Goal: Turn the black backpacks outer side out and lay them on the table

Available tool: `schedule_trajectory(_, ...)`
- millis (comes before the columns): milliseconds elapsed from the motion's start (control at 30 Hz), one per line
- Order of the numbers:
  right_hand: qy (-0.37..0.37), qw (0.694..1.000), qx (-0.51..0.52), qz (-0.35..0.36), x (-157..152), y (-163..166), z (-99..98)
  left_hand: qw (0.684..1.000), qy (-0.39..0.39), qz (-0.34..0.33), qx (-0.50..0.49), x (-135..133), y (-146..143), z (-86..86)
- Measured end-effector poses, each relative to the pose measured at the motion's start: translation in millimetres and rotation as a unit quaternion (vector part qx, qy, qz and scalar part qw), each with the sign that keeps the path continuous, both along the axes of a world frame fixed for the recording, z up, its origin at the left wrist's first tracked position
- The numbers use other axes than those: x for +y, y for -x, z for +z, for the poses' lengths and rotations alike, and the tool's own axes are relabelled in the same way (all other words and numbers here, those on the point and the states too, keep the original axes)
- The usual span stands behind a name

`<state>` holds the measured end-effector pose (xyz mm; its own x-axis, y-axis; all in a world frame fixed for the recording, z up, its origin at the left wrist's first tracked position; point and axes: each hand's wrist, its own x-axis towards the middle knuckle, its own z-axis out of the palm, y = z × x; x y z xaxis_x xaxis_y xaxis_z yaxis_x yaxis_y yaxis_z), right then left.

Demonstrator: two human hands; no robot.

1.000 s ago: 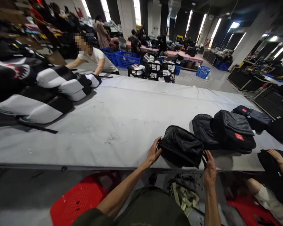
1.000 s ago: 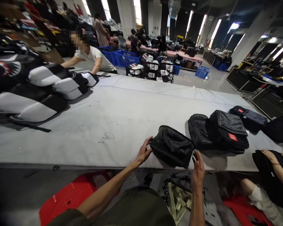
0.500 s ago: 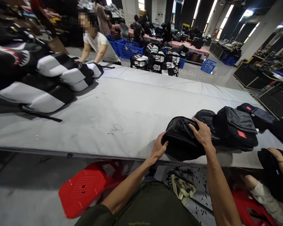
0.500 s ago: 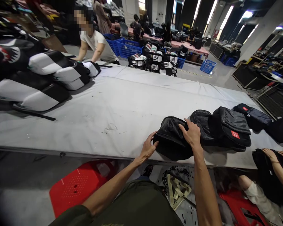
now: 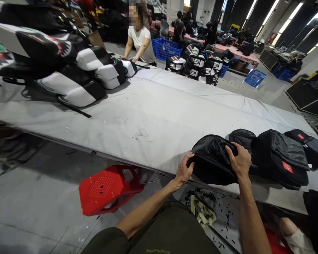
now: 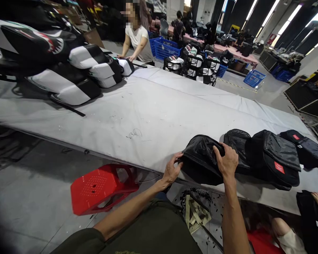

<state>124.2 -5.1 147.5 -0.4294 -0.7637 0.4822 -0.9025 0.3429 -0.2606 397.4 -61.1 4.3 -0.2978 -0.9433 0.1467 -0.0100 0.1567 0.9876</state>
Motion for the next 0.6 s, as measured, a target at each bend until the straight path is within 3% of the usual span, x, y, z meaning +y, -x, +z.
schedule_trajectory(267,0.010,0.999,-0.001,0.035,11,5,-2.1,1.000,-0.002,0.013,0.008,30,-10,-4.5)
schedule_trajectory(467,0.015,0.999,-0.015,0.037,8,6,-3.9,0.999,-0.034,0.009,-0.002,28,-11,5.4)
schedule_trajectory(600,0.014,0.999,-0.010,0.033,7,6,-3.2,1.000,-0.017,0.007,-0.026,23,-11,9.9)
